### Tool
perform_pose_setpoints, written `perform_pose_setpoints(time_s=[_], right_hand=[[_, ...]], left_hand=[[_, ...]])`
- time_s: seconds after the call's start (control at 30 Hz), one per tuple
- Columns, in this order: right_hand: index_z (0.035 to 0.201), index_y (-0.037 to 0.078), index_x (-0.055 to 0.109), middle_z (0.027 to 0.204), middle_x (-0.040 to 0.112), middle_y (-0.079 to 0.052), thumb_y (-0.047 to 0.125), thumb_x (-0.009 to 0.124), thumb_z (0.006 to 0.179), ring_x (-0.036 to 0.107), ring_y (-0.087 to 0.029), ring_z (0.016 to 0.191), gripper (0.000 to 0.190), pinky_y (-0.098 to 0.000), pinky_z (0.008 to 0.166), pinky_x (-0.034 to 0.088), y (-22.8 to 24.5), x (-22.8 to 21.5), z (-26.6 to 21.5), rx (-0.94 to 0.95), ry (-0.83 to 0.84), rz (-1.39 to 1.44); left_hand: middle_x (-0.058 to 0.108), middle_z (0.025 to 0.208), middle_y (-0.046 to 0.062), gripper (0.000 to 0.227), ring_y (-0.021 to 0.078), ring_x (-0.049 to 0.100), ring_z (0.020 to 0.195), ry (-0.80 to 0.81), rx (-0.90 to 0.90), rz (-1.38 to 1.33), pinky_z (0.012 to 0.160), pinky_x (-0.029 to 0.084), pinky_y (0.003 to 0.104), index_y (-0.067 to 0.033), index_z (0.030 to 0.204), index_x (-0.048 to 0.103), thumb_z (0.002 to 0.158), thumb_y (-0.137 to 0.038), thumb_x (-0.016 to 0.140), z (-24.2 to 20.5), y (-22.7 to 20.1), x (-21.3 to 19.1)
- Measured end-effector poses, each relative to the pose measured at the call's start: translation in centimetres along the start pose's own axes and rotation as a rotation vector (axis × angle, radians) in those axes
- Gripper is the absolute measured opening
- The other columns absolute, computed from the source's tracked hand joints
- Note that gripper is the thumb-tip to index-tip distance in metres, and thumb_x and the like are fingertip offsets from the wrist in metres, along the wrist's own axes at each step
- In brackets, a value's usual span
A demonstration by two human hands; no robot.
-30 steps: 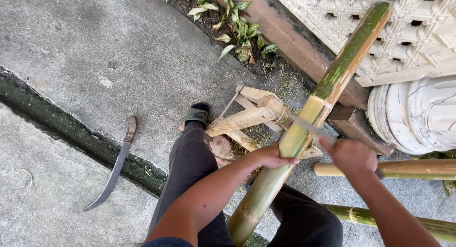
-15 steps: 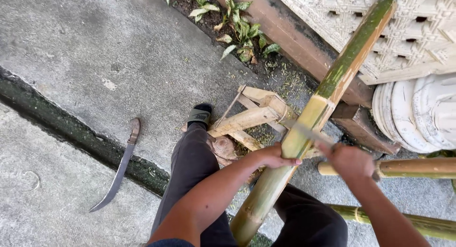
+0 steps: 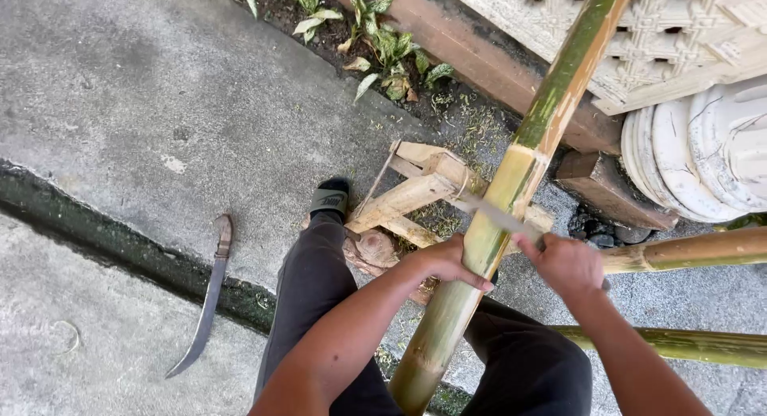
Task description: The recorder uses a knife to scrape the outer surface of a bamboo pole while sitting on a stool.
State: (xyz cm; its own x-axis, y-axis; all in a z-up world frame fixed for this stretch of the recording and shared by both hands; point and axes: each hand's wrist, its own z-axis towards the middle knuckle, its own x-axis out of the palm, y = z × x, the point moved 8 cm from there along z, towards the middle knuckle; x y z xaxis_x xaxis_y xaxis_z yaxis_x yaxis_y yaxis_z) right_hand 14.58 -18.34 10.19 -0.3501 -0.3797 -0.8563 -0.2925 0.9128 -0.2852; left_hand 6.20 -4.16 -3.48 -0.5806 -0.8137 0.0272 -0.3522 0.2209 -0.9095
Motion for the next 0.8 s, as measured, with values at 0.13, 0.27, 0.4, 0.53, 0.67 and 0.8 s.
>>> perform_pose_setpoints(time_s=[0.13, 0.27, 0.4, 0.53, 0.67, 0.8], right_hand=[[0.072, 0.013, 0.071, 0.057, 0.067, -0.004, 0.086, 0.034, 0.085, 0.067, -0.019, 0.048, 0.082, -0.038, 0.047, 0.055, 1.2, 2.6, 0.5, -0.199, 0.053, -0.078], [0.073, 0.013, 0.069, 0.052, 0.058, -0.003, 0.086, 0.033, 0.087, 0.062, -0.018, 0.045, 0.082, -0.038, 0.045, 0.053, 0.8, 0.1, 1.5, -0.167, -0.045, -0.077], [0.075, 0.013, 0.07, 0.053, 0.062, -0.002, 0.085, 0.033, 0.088, 0.066, -0.017, 0.048, 0.081, -0.0375, 0.048, 0.057, 1.7, 0.3, 0.3, -0.133, 0.026, -0.097], [0.071, 0.015, 0.072, 0.058, 0.066, -0.005, 0.087, 0.035, 0.084, 0.069, -0.022, 0.056, 0.082, -0.0375, 0.059, 0.057, 3.8, 0.3, -0.4, -0.336, -0.118, -0.065], [0.079, 0.014, 0.073, 0.064, 0.07, -0.007, 0.086, 0.037, 0.086, 0.073, -0.023, 0.064, 0.08, -0.0395, 0.058, 0.059, 1.4, 0.0, 1.8, -0.091, 0.083, -0.012], [0.079, 0.012, 0.074, 0.067, 0.07, -0.008, 0.085, 0.037, 0.089, 0.074, -0.025, 0.067, 0.082, -0.0416, 0.063, 0.059, 1.2, 0.9, 1.0, -0.053, 0.039, 0.042]], left_hand=[[0.055, 0.14, 0.024, 0.127, 0.0394, 0.055, 0.131, 0.018, 0.036, 0.001, 0.107, 0.047, 0.046, -0.0035, 0.15, 0.045, 0.049, -0.068, 0.086, 0.5, -0.3, 0.0], [0.052, 0.142, 0.027, 0.134, 0.0409, 0.056, 0.131, 0.04, -0.083, -0.005, 0.109, 0.048, 0.045, 0.0005, 0.152, 0.034, 0.051, -0.068, 0.087, -0.2, 0.9, 0.8], [0.055, 0.141, 0.028, 0.129, 0.0404, 0.056, 0.13, 0.081, -0.09, 0.021, 0.109, 0.047, 0.046, 0.0009, 0.15, 0.04, 0.053, -0.071, 0.084, 0.5, 1.5, 1.4], [0.062, 0.139, 0.027, 0.125, 0.0387, 0.059, 0.128, 0.137, -0.035, 0.044, 0.107, 0.047, 0.046, -0.0005, 0.148, 0.054, 0.051, -0.077, 0.077, 0.5, 0.9, 1.6], [0.057, 0.138, 0.031, 0.141, 0.0395, 0.06, 0.129, 0.047, -0.104, -0.031, 0.109, 0.049, 0.042, 0.0113, 0.148, 0.03, 0.048, -0.071, 0.086, -0.9, 0.3, 0.5], [0.053, 0.14, 0.031, 0.144, 0.04, 0.056, 0.13, -0.015, -0.082, -0.025, 0.109, 0.047, 0.042, 0.0119, 0.149, 0.023, 0.047, -0.066, 0.09, -0.2, 0.6, 0.0]])
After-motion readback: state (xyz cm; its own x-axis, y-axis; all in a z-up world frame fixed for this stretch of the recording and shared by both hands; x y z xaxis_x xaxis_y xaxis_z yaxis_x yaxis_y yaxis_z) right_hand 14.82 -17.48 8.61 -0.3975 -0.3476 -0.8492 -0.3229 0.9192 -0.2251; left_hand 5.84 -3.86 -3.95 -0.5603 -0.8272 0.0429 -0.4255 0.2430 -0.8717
